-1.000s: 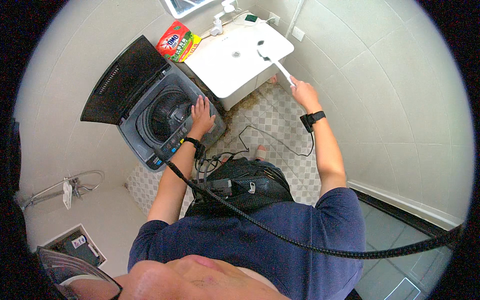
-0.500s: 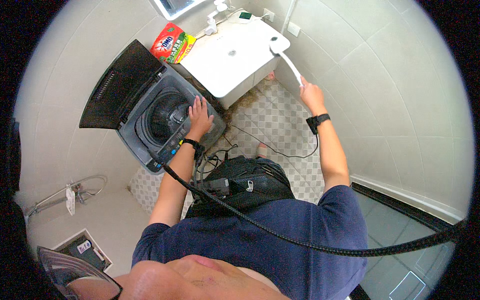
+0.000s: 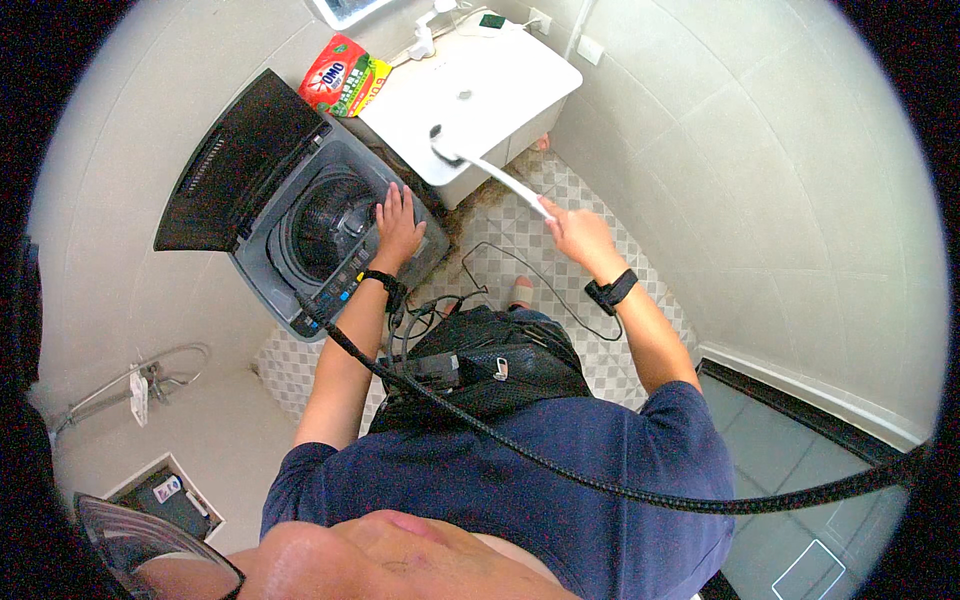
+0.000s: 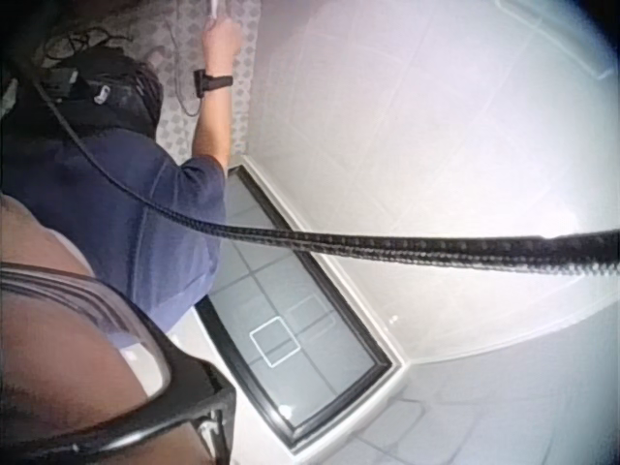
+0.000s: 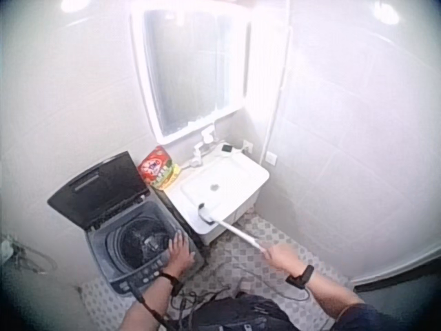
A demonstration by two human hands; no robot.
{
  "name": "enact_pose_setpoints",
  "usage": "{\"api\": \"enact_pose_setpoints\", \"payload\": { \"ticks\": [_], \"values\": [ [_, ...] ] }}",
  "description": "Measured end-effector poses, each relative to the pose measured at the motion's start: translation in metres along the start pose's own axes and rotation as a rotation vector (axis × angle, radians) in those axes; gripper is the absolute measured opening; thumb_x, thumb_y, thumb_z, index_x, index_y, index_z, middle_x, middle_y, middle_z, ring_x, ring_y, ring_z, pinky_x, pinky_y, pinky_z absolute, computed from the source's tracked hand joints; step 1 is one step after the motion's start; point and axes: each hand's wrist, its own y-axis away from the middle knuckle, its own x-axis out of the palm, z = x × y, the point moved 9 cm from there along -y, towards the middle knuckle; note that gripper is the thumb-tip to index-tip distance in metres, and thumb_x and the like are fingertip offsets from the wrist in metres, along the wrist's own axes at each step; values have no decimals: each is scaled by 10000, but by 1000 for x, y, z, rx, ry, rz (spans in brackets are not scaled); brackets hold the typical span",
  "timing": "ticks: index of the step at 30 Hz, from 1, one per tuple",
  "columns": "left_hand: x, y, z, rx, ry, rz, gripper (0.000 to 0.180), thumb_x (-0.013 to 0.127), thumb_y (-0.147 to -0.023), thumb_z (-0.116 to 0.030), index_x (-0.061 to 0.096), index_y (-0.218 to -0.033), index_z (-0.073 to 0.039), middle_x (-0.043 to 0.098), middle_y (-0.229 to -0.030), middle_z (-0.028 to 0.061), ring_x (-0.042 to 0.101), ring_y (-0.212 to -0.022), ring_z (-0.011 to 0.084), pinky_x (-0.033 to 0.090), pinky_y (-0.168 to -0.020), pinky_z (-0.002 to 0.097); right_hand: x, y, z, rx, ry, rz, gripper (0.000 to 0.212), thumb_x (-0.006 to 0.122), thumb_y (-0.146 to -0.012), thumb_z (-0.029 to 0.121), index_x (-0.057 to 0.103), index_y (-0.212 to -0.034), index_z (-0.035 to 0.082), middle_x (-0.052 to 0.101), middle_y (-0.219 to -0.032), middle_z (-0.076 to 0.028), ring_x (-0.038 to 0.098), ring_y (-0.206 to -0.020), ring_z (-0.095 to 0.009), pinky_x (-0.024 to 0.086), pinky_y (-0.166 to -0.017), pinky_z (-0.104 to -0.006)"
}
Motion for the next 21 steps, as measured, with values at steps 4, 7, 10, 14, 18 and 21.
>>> {"api": "enact_pose_setpoints", "payload": {
  "ticks": [4,7,10,14,18,21],
  "values": [
    [5,-1,0,-31,-15,33,1026,801,-977,-305,225,-1776,-17,143,-1853,283,165,-1720,427,148,-1355,640,-22,-26,-80,141,116,-138,484,645,-1081,320,656,-1560,258,789,-925,-235,774,-830,-458,621,-727,-600],
    [4,-1,1,-25,-9,27,1025,803,-978,-303,226,-1776,-19,140,-1855,282,163,-1722,425,147,-1356,638,-34,-64,-144,249,140,-214,492,642,-1076,297,651,-1564,232,799,-973,-238,779,-868,-460,624,-776,-601],
    [1,-2,0,-9,-4,10,1023,804,-980,-303,226,-1776,-19,146,-1854,281,165,-1721,425,147,-1358,637,-32,-84,-167,282,93,-198,515,638,-1071,278,634,-1582,215,802,-1014,-241,778,-902,-466,621,-824,-604],
    [2,-3,1,-27,-3,30,1025,805,-982,-305,225,-1777,-20,151,-1853,283,170,-1719,428,151,-1357,640,-16,-71,-121,187,95,-92,537,636,-1071,271,613,-1606,225,799,-1058,-248,773,-933,-477,619,-848,-606],
    [1,0,1,-8,-6,2,1027,803,-982,-307,222,-1780,-22,148,-1854,281,169,-1719,426,152,-1356,641,0,-21,-54,72,-61,-27,531,652,-1077,288,614,-1607,272,791,-988,-249,766,-888,-481,624,-797,-599],
    [3,-2,2,-14,-4,17,1024,798,-984,-308,221,-1781,-23,146,-1856,277,162,-1721,422,150,-1358,639,-3,-12,-55,98,2,-39,525,652,-1079,292,619,-1603,279,787,-947,-243,769,-860,-475,623,-754,-596]
  ]
}}
